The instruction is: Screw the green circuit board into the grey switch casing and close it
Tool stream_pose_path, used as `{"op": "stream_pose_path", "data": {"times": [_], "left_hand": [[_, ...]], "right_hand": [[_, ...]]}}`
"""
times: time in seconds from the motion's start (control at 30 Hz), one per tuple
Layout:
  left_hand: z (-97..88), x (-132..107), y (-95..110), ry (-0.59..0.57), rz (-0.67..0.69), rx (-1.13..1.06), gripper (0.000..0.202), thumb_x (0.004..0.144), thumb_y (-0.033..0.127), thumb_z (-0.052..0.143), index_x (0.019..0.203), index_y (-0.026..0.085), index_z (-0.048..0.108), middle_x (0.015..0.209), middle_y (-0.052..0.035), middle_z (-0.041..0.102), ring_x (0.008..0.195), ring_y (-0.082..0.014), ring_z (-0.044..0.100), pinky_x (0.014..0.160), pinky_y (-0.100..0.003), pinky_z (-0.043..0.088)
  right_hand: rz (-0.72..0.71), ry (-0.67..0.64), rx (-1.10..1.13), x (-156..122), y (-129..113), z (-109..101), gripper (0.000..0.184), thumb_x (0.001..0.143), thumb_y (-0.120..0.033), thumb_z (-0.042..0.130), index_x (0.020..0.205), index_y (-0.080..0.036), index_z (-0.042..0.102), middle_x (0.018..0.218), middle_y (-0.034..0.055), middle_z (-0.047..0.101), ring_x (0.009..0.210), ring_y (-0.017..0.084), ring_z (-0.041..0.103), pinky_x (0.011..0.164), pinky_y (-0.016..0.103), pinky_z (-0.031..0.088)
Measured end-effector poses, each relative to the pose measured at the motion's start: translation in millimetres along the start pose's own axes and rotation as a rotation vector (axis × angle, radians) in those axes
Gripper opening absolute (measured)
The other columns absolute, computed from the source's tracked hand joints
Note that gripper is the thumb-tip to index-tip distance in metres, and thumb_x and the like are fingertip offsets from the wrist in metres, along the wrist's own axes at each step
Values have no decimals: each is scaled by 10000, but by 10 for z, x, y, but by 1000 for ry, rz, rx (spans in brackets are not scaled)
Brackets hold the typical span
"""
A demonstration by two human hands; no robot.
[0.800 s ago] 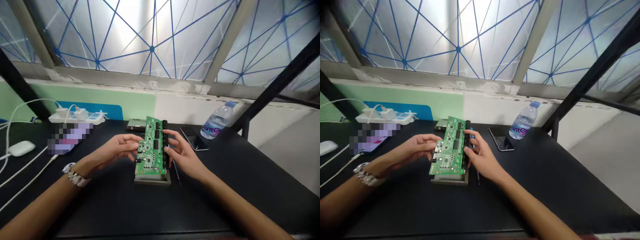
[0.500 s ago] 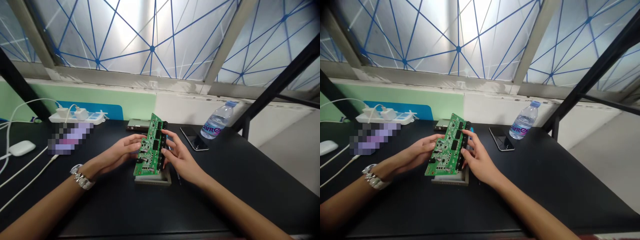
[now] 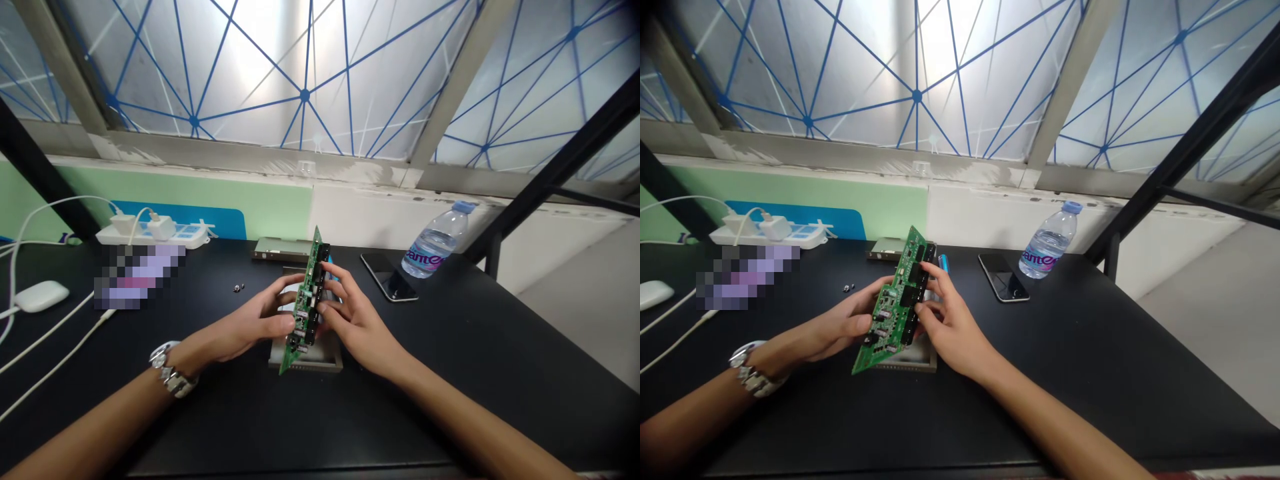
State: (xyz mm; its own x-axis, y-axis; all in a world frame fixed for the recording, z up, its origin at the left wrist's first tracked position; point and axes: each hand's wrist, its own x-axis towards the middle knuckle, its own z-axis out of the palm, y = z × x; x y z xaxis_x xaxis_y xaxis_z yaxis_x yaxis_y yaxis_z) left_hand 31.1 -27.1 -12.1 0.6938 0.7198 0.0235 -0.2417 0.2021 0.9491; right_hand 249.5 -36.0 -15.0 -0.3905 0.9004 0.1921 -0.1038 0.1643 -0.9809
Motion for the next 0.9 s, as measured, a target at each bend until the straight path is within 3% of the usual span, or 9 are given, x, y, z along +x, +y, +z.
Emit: {"op": "stream_pose_path", "data": {"times": [0.13, 0.23, 0.33, 0.43, 0.57, 0.7, 0.9], "left_hand": [[-17, 34, -33, 8, 84, 72, 868, 798, 430, 818, 1508, 289, 339, 1475, -159, 471, 1245, -336, 575, 1016, -503, 481], [-7, 39, -29, 36, 124, 129, 890, 804, 387, 817, 1527, 314, 302, 1478, -166, 448, 1246, -341, 565, 964, -495, 517], [18, 33, 1, 90, 175, 209, 909, 799, 356, 820, 1536, 320, 290, 1479, -172, 429, 1252, -345, 555, 962, -504, 522], [34, 25, 26, 147, 222, 284, 940, 794, 336, 822, 1549, 315, 262, 1497, -180, 404, 1270, -351, 537, 987, -524, 507], [43, 13, 29, 176, 227, 385, 964, 792, 318, 824, 1554, 318, 234, 1528, -179, 366, 1310, -358, 507, 1017, -530, 491], [64, -4, 22, 171, 224, 483, 997, 770, 285, 842, 1552, 339, 227, 1538, -159, 366, 1393, -369, 432, 1082, -535, 446], [88, -11, 14, 151, 281, 578, 1055, 749, 264, 853, 1579, 353, 208, 1538, -140, 414, 1475, -390, 320, 1141, -562, 394]], "right_hand": [[25, 4, -13, 8, -29, -8, 566, 966, -268, 601, 1482, -360, 389, 1488, 97, 464, 1059, 193, 653, 870, 395, 598], [5, -15, -35, 11, -54, -13, 515, 965, -284, 609, 1450, -336, 443, 1523, 84, 460, 1253, 229, 594, 1067, 454, 498], [-31, -21, -99, 0, -79, -15, 460, 966, -284, 617, 1403, -323, 480, 1502, 73, 489, 1318, 227, 554, 1137, 445, 425], [-71, 25, -201, -12, -97, -14, 344, 962, -299, 619, 1297, -270, 545, 1321, 88, 590, 1229, 223, 591, 1045, 405, 479], [-97, 77, -330, -11, -110, -10, 174, 965, -335, 607, 1089, -213, 620, 1036, 54, 612, 907, 175, 607, 848, 342, 499], [-68, 44, -278, 3, -107, 0, 188, 973, -378, 595, 1036, -202, 608, 863, 9, 575, 797, 155, 555, 764, 308, 461], [-49, 32, -205, 6, -86, 9, 234, 961, -430, 616, 1012, -203, 587, 782, -10, 557, 752, 157, 546, 757, 314, 456]]}}
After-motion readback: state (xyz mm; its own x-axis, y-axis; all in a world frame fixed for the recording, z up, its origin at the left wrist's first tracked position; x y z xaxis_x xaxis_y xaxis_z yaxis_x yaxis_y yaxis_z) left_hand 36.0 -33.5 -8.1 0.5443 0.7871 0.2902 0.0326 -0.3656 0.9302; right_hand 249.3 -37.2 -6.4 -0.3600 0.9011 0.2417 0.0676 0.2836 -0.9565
